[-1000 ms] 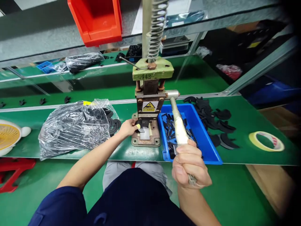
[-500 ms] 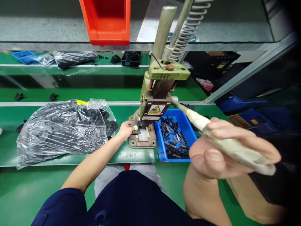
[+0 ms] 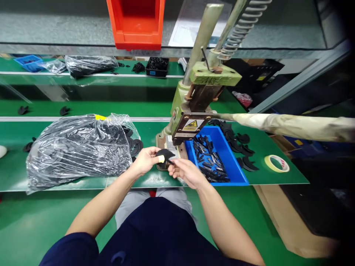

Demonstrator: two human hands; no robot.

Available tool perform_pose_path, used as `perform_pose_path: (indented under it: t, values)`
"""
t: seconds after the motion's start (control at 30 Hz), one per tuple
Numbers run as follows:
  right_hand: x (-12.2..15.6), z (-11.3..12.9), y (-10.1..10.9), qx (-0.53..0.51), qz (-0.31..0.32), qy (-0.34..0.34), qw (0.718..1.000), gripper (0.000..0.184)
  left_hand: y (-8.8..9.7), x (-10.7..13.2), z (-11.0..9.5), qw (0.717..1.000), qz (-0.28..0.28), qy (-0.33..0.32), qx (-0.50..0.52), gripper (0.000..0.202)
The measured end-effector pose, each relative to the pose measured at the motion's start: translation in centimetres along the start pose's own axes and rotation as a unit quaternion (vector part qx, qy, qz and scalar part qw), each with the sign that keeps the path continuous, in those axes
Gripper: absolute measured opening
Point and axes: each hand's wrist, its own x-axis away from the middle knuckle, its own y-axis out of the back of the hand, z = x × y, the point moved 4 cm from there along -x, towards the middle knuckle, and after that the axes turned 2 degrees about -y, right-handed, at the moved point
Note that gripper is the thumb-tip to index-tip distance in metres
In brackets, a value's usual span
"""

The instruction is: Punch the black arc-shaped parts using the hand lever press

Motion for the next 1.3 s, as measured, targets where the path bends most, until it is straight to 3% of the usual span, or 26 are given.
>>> perform_pose_path:
  t: [0.1,0.23,0.37,0.47,0.7,0.87,0.93,1.0,1.07,1.17,1.23,1.3]
  values:
    - [-0.1,-1.0,-1.2,-0.069,0.101,-0.079,0.989,0.030,-0.3,0.7,-0.4,0.999,0.045,-0.010,-0.027,0.034]
    - [0.2,-2.9,-1.5,-0.143,0.180,-0.129,0.965,0.030,-0.9,1.2,-1.5,0.990,0.124,-0.031,-0.065,0.027]
    - [0.4,-4.6,-1.7,-0.184,0.217,-0.138,0.949,0.027,-1.2,1.1,-2.9,0.970,0.182,-0.065,-0.146,0.023]
    - [0.8,-4.6,-2.1,-0.198,0.201,-0.121,0.952,0.025,-1.4,1.0,-3.2,0.960,0.200,-0.071,-0.185,0.024]
    - [1.6,-3.4,-3.0,-0.181,0.111,-0.090,0.973,0.026,-1.1,1.2,-2.9,0.963,0.157,-0.084,-0.203,0.020]
    - [1.2,-4.3,-3.5,-0.196,0.109,-0.097,0.970,0.031,-1.3,1.5,-2.6,0.959,0.130,-0.100,-0.229,0.017]
    - [1.0,-4.4,-3.5,-0.206,0.114,-0.093,0.968,0.032,-1.2,1.8,-2.4,0.955,0.098,-0.135,-0.247,0.022]
    - [0.8,-4.2,-3.4,-0.212,0.114,-0.083,0.967,0.030,-1.1,2.3,-2.4,0.925,0.039,-0.215,-0.310,0.026]
    - [0.6,-4.0,-3.4,-0.215,0.112,-0.072,0.968,0.027,-1.1,3.1,-2.2,0.870,-0.001,-0.302,-0.389,0.027]
    - [0.4,-3.9,-3.3,-0.215,0.112,-0.059,0.968,0.024,-1.3,3.9,-1.8,0.810,-0.001,-0.373,-0.453,0.026]
    - [0.3,-3.9,-3.2,-0.213,0.114,-0.053,0.969,0.025,-1.5,4.0,-1.8,0.803,0.021,-0.384,-0.456,0.023]
    - [0.3,-4.0,-3.1,-0.209,0.123,-0.051,0.969,0.025,-1.6,3.9,-2.1,0.817,0.048,-0.360,-0.448,0.018]
